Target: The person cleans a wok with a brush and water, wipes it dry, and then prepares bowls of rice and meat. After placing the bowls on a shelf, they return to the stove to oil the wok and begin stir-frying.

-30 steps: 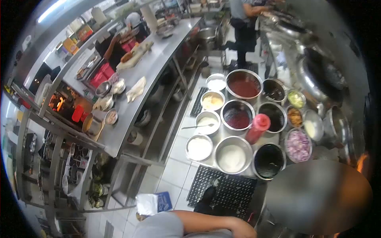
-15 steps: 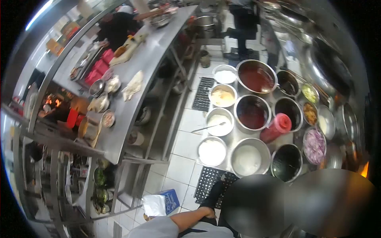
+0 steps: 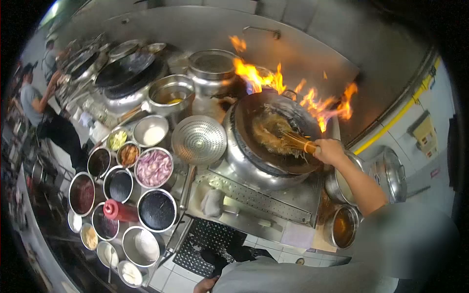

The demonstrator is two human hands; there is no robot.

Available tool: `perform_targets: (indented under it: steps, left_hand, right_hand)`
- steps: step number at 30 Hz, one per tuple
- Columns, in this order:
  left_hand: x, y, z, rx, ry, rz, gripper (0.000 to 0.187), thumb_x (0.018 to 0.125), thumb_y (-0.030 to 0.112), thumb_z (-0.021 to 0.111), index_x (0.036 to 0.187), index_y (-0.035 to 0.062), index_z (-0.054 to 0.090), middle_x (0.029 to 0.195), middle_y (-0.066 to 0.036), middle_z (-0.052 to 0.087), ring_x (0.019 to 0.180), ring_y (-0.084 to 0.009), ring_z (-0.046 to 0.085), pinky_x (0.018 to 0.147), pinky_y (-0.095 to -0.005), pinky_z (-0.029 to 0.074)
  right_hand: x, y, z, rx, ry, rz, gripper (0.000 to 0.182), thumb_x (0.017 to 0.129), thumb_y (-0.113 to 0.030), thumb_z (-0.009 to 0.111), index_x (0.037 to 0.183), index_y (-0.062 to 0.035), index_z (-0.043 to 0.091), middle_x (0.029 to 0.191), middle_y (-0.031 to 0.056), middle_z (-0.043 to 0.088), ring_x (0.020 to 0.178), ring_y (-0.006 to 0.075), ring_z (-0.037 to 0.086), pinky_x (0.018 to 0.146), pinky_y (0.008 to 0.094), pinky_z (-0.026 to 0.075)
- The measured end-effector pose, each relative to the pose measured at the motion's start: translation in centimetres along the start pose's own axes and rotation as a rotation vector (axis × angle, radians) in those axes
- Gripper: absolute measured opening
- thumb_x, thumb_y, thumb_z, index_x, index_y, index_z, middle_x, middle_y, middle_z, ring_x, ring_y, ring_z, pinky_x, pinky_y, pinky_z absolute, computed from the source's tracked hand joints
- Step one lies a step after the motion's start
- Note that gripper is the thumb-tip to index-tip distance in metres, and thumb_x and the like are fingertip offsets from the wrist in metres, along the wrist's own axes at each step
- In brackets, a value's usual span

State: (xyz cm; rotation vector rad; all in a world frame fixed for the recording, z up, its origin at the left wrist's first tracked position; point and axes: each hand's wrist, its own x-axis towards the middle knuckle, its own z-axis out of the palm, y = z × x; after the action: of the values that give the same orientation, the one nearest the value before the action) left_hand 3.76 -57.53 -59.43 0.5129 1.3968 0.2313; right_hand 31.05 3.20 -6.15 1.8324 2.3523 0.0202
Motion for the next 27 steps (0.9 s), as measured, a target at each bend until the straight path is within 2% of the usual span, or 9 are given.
perform_targets:
  steps: [5,13,14,15,17,19,20,23,27]
  left_hand:
    - [-7.3,9.9,-2.0,-0.099,0.109,-0.015,0.064,0.092,0.048,0.061,0.133,-0.0015,0.058,0.131,-0.023,0.061,0.117,-0.0348,0.06,0.094,-0.0425,0.049]
    - [-17.7,20.2,-2.6,-0.339,0.215,0.121,0.053,0.097,0.035,0.058,0.138,0.0018,0.054,0.13,-0.018,0.063,0.113,-0.0329,0.062,0.088,-0.0416,0.051]
    - [-20.0,25.0,-2.2,-0.264,0.256,0.008,0.051,0.097,0.031,0.056,0.139,0.0022,0.052,0.131,-0.017,0.062,0.115,-0.0318,0.061,0.091,-0.0426,0.05]
    - [-11.2,13.3,-6.3,0.549,0.31,0.43,0.052,0.097,0.034,0.055,0.14,0.0042,0.051,0.133,-0.017,0.061,0.12,-0.0294,0.059,0.097,-0.0422,0.048]
    - [-18.3,29.2,-4.4,0.483,0.385,0.126,0.049,0.099,0.035,0.054,0.138,0.0051,0.054,0.131,-0.019,0.062,0.122,-0.0302,0.058,0.104,-0.0415,0.043]
    - [-14.4,27.3,-7.9,0.377,0.322,0.088,0.046,0.101,0.035,0.052,0.136,0.0055,0.055,0.128,-0.019,0.064,0.119,-0.0315,0.06,0.104,-0.0411,0.043]
    - [-17.5,31.3,-6.9,0.622,0.423,0.19,0.045,0.101,0.032,0.053,0.136,0.0051,0.054,0.128,-0.018,0.065,0.112,-0.0298,0.065,0.099,-0.0426,0.047]
    - [-28.7,45.7,-1.4,0.417,0.589,0.262,0.044,0.101,0.031,0.055,0.136,0.0046,0.055,0.127,-0.017,0.065,0.112,-0.0275,0.065,0.094,-0.0415,0.051]
    - [-26.9,55.6,1.0,0.772,0.749,0.936,0.052,0.087,0.03,0.073,0.125,-0.0019,0.061,0.131,-0.025,0.057,0.122,-0.0395,0.054,0.102,-0.0442,0.044]
  right_hand:
    - [10.2,2.4,6.9,-0.004,0.135,0.063,0.034,0.084,-0.035,0.066,0.114,-0.0184,0.068,0.09,0.0197,0.072,0.089,0.0377,0.07,0.077,0.0497,0.056]
    - [6.9,10.0,4.5,0.013,0.208,-0.333,0.044,0.083,-0.031,0.071,0.125,-0.0202,0.065,0.09,0.0134,0.072,0.083,0.0345,0.069,0.074,0.0481,0.056]
    - [8.4,8.9,5.1,-0.01,0.225,-0.271,0.047,0.082,-0.03,0.073,0.128,-0.0238,0.064,0.094,0.0116,0.072,0.084,0.0332,0.069,0.075,0.0475,0.056]
    - [10.0,7.6,6.6,0.035,0.296,-0.28,0.048,0.082,-0.03,0.073,0.129,-0.0248,0.063,0.095,0.0113,0.071,0.086,0.0326,0.069,0.076,0.0471,0.055]
    - [13.1,5.5,9.2,0.131,0.441,-0.313,0.051,0.081,-0.032,0.074,0.13,-0.0267,0.062,0.096,0.0106,0.071,0.089,0.0315,0.069,0.079,0.0462,0.055]
    - [13.4,6.4,9.5,0.201,0.405,-0.462,0.05,0.08,-0.033,0.074,0.128,-0.0248,0.063,0.096,0.011,0.071,0.087,0.0329,0.069,0.076,0.048,0.055]
    - [13.2,7.2,9.3,0.232,0.387,-0.534,0.05,0.079,-0.033,0.074,0.127,-0.0238,0.064,0.096,0.0112,0.072,0.086,0.0336,0.069,0.074,0.0488,0.055]
    - [12.2,10.6,5.7,0.104,0.149,-0.439,0.053,0.082,-0.032,0.073,0.133,-0.0254,0.061,0.101,0.012,0.07,0.096,0.0311,0.067,0.084,0.0465,0.054]
    - [15.8,6.9,8.8,0.37,0.35,-0.361,0.049,0.082,-0.03,0.072,0.13,-0.0212,0.064,0.102,0.0141,0.071,0.097,0.034,0.067,0.087,0.0475,0.053]
